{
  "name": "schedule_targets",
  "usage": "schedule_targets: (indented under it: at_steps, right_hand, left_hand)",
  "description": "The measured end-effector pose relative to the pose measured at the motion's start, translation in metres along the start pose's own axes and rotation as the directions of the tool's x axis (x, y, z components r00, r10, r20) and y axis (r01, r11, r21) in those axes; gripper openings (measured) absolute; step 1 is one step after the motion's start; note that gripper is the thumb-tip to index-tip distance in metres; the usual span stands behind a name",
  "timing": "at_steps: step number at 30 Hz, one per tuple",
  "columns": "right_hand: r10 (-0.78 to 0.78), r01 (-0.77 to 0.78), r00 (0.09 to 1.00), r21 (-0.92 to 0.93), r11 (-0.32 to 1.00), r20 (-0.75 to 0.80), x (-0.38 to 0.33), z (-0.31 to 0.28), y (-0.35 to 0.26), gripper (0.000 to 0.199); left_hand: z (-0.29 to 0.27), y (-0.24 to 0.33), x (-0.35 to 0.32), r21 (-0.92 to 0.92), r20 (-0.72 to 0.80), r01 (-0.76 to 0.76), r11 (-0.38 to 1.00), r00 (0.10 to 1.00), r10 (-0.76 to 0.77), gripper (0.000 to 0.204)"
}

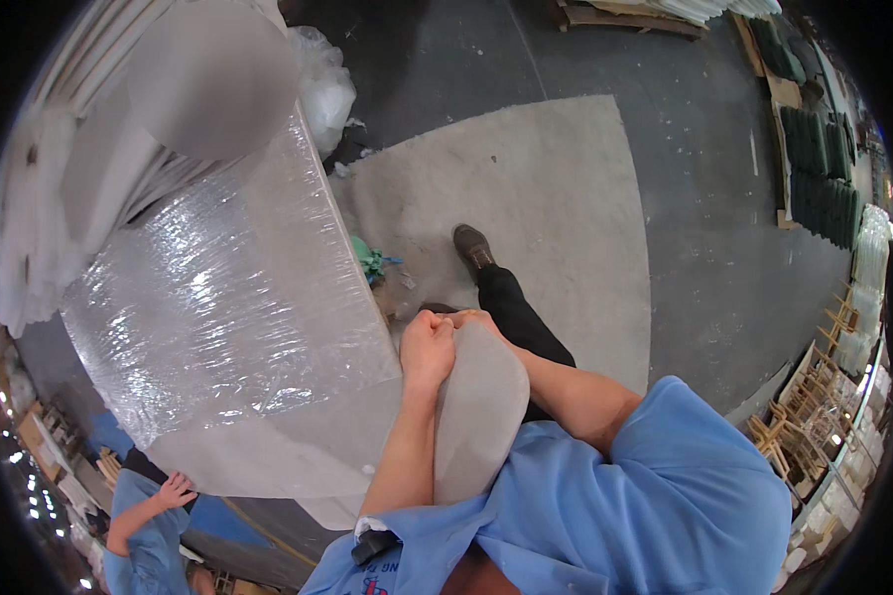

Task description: The person inserts white foam inserts into gray fabric covers, aligns edges, and places the finished cushions on a nearby pallet. The person repeats this process for multiple cushions.

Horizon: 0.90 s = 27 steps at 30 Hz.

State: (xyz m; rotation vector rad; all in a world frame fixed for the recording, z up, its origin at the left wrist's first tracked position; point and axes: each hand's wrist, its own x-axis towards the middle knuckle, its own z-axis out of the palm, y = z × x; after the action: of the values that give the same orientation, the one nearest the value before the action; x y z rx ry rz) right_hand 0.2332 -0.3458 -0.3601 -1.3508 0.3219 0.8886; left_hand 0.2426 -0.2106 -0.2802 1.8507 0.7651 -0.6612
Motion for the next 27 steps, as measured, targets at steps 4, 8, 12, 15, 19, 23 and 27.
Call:
schedule_targets:
  at_steps: [4,8,12,15,19,23,27]
  right_hand:
    - [0.49,-0.425,0.871,0.551,0.718,0.034,-0.013,0.014,-0.034,0.02]
    - [0.473,-0.352,0.88,0.619,0.702,-0.035,-0.034,0.021,-0.047,0.023]
    - [0.423,-0.303,0.901,0.564,0.768,-0.092,-0.042,0.014,-0.042,0.019]
    - [0.377,-0.251,0.916,0.539,0.804,-0.136,-0.043,0.009,-0.033,0.021]
    - [0.308,-0.193,0.942,0.536,0.822,-0.133,-0.04,0.0,-0.012,0.018]
    - [0.091,-0.029,0.985,0.383,0.923,-0.145,-0.03,0.0,0.047,0.016]
    - [0.208,-0.104,0.961,0.463,0.88,-0.18,-0.029,0.006,0.031,0.019]
  left_hand:
    - [-0.014,0.005,-0.004,-0.048,0.04,-0.016,0.999,0.999,0.018,0.023]
    - [-0.013,0.002,-0.007,0.016,0.082,-0.059,0.998,0.995,0.058,0.024]
    - [-0.006,0.001,-0.004,0.095,0.13,-0.135,0.986,0.984,0.122,0.026]
    - [0.0,0.004,-0.004,0.102,0.146,-0.163,0.981,0.978,0.147,0.026]
    - [0.004,0.004,-0.003,0.091,0.162,-0.161,0.983,0.976,0.144,0.026]
    - [0.012,-0.01,0.001,0.18,0.173,-0.251,0.951,0.96,0.221,0.022]
    - [0.004,0.022,0.003,0.204,0.064,-0.369,0.907,0.929,0.364,0.026]
